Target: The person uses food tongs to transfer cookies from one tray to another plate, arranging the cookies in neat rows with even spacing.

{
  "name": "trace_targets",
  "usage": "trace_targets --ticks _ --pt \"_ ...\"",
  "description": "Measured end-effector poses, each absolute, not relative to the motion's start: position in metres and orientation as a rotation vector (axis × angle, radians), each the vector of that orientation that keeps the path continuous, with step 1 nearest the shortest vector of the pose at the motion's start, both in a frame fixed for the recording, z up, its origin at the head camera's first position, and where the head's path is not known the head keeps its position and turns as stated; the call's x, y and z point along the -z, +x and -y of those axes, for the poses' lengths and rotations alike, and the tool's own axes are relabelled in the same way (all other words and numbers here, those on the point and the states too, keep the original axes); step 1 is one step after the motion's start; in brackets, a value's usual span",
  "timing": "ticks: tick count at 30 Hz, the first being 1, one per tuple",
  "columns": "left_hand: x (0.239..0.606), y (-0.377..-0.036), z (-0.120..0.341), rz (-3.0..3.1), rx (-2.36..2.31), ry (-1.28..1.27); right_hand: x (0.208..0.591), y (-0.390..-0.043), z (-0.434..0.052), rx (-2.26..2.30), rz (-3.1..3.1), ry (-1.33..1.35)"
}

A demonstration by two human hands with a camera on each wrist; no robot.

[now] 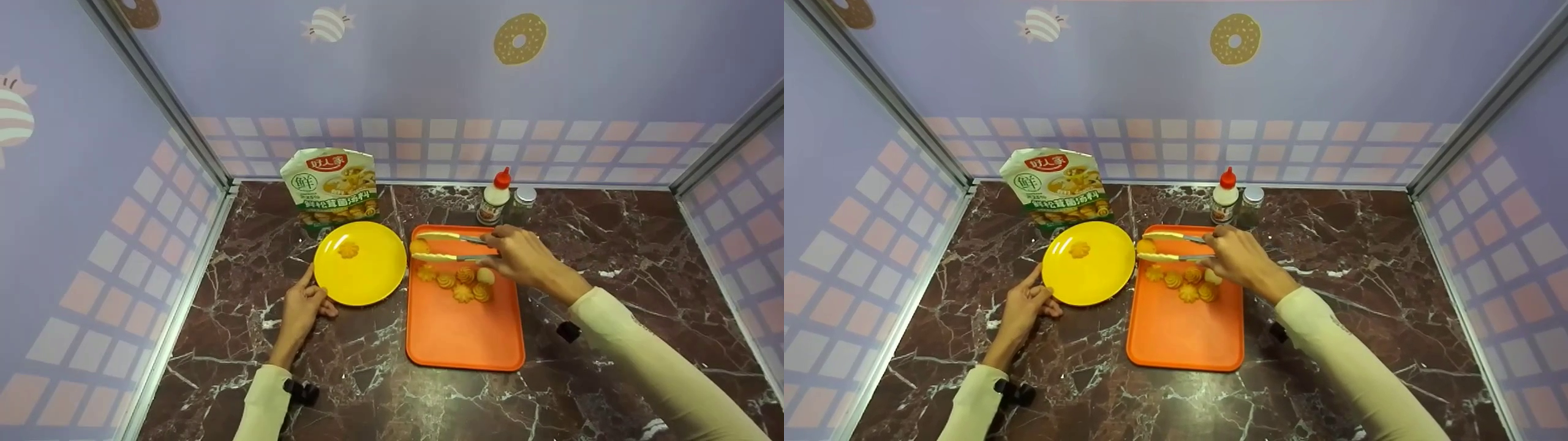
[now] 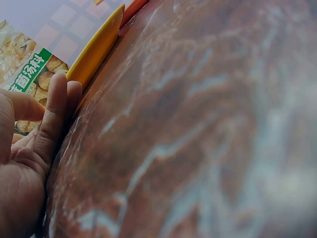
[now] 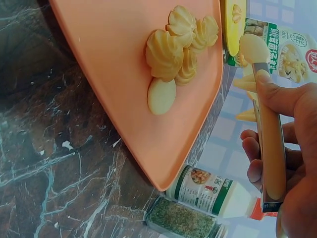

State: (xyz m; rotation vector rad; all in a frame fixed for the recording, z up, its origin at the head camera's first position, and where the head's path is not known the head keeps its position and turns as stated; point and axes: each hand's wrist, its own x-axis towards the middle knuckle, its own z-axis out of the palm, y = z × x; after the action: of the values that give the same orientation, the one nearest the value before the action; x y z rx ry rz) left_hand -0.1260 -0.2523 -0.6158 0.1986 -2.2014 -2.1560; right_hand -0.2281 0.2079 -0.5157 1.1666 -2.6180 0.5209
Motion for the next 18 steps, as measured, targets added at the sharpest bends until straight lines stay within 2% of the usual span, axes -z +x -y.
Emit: trace_targets --ticks 18 --pt "0.616 -0.126 0.252 2.207 2.153 0.238 0.515 -0.236 -0.181 -0.552 2.624 1.191"
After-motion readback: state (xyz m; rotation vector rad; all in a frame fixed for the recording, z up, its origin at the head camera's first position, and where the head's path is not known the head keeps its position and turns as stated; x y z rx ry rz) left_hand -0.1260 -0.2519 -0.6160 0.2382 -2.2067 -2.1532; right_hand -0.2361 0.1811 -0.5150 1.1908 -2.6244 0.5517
